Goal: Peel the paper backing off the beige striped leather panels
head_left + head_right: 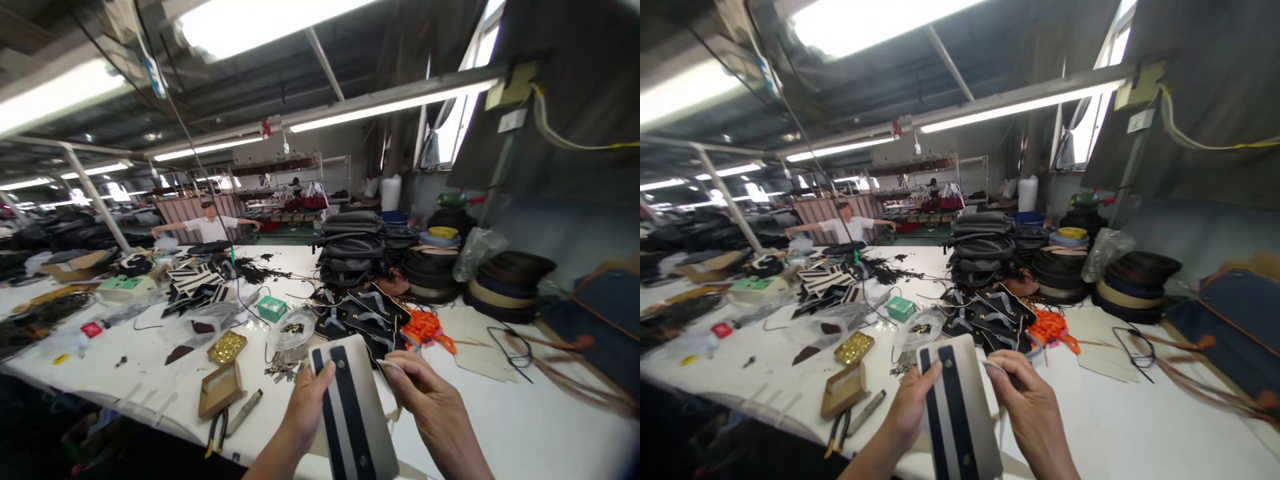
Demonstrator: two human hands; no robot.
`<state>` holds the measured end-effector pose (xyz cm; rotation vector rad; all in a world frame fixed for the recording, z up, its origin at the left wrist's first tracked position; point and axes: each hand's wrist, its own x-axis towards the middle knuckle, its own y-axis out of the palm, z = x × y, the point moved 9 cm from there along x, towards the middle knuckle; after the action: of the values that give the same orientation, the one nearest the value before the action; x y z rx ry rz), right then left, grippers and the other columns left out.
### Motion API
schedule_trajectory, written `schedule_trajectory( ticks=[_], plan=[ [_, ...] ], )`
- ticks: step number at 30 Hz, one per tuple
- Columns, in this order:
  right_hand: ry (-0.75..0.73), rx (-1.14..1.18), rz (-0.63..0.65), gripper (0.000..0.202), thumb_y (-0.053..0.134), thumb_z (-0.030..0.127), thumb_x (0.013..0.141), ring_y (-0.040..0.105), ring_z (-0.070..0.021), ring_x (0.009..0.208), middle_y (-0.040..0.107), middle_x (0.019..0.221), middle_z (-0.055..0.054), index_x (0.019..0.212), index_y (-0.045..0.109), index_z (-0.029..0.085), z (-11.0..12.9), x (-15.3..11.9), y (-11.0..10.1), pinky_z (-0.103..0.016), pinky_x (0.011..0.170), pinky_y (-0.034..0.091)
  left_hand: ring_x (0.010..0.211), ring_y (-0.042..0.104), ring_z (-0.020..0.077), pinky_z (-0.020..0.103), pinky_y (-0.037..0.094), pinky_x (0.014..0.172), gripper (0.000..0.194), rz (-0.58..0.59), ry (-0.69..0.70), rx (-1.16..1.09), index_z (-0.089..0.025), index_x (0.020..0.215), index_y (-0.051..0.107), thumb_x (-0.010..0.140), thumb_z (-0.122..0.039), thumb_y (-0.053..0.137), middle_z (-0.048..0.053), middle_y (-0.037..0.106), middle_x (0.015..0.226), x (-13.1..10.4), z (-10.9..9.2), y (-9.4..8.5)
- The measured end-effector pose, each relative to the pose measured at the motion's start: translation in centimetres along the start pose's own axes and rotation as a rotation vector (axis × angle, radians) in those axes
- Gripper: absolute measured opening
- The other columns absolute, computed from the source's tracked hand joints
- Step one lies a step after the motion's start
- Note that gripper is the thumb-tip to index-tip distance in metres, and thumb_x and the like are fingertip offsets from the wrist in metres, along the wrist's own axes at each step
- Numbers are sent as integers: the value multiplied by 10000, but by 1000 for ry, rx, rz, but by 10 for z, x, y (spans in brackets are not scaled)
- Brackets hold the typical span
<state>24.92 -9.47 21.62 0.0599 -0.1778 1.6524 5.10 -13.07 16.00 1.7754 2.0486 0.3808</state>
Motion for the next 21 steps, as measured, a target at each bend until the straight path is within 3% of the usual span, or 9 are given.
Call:
schedule_trajectory(
  ticks=[3, 6, 10, 16, 21],
  plan=[
    [55, 13, 164, 377, 777, 567, 813, 629, -242, 864, 690, 873, -43, 955, 763, 218, 4, -2, 32, -343, 778, 502, 879, 773, 287, 383, 595, 825, 530, -23, -8, -31, -133, 1220, 711, 843, -499, 777, 136, 813, 1014, -3, -12, -18],
    [114, 96, 321, 435, 829, 502, 782, 575, -172, 733, 622, 782, 16, 1085, 703, 215, 1, -2, 74, -279, 655, 449, 913, 764, 273, 346, 587, 820, 511, -7, 13, -17, -133, 1245, 699, 871, -478, 752, 122, 810, 1027, -7, -25, -31],
    [105, 43, 409, 321, 794, 476, 821, 509, -136, 689, 579, 748, 26, 846, 649, 191, -1, 6, 115, -251, 600, 381, 807, 749, 245, 286, 554, 684, 514, -23, 28, 105, -106, 1192, 713, 881, -515, 729, 112, 806, 942, -11, -36, -49],
    [80, -74, 431, 330, 780, 471, 809, 489, -137, 675, 561, 722, 28, 759, 613, 190, -4, 18, 145, -263, 605, 369, 683, 706, 205, 251, 488, 578, 535, -30, 17, 129, -123, 1221, 709, 898, -550, 696, 83, 792, 865, -11, -42, -69],
    [76, -95, 422, 334, 765, 470, 807, 477, -136, 653, 541, 694, 34, 727, 591, 196, -8, 23, 150, -267, 600, 374, 897, 741, 265, 296, 554, 770, 487, -21, 59, 189, -144, 1188, 746, 879, -521, 732, 102, 807, 994, -10, -49, -71]
  ],
)
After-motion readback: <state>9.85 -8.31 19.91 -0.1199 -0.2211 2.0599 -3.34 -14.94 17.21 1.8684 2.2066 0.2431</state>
